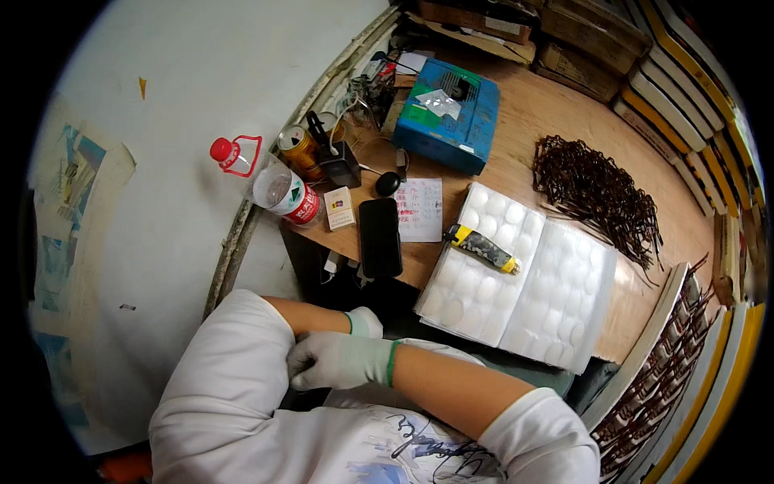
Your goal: The person assembles eyeglasses by attaching temples to frames using a small tool. They repeatedly pick up frames and temples, align and secure the parts, then place the completed glasses into a compartmentalized tray.
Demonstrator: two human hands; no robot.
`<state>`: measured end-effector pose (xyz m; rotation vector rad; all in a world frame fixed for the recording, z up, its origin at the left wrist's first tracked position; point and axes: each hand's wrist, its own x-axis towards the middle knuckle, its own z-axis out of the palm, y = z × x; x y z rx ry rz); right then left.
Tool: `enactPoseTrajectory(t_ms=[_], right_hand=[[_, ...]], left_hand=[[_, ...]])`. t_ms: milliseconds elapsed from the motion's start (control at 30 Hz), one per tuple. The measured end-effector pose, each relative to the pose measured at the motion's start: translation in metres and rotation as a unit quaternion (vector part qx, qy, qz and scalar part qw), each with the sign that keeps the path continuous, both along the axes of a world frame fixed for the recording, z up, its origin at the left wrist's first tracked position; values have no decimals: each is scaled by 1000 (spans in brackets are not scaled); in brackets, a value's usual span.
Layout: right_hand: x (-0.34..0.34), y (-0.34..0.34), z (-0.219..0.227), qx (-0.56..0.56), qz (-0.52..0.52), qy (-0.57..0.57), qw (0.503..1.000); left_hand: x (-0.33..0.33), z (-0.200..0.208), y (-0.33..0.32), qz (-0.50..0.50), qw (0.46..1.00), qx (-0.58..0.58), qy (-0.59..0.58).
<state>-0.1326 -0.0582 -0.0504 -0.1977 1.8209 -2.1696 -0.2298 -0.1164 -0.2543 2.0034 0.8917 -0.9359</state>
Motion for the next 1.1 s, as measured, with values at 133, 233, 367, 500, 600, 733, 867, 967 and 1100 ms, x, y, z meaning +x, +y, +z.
enactPoseTrajectory(t_ms=[133, 233, 367, 500, 600, 733, 867, 967, 1100], right_hand=[[-10, -28, -15, -116, -31, -27, 992], [-11, -23, -8, 56, -37, -28, 997], [-7, -12, -21, 257, -108, -52, 959], [21, 10, -18, 204, -133, -31, 969], [75, 48, -13, 196, -265, -69, 941], [188, 88, -12, 191, -440, -169, 861], [345, 143, -17, 566, -500, -223, 616], [466, 159, -66, 505, -641, -344, 464], [507, 147, -155, 60, -832, -362, 416]], left_hand=[[1, -8, 3, 5, 1000, -4, 13], [1, 5, 2, -5, 999, -27, 20], [-3, 7, -7, -1, 1000, -10, 22], [-18, 21, -8, 91, 995, 43, -23], [-29, 35, -27, 443, 850, 68, -276], [-26, 57, -87, 179, 974, 83, -107], [-59, 33, -100, 323, 932, 147, -75], [15, 0, -108, 808, 576, 119, -40], [-21, 92, -91, 272, 957, 34, -91]])
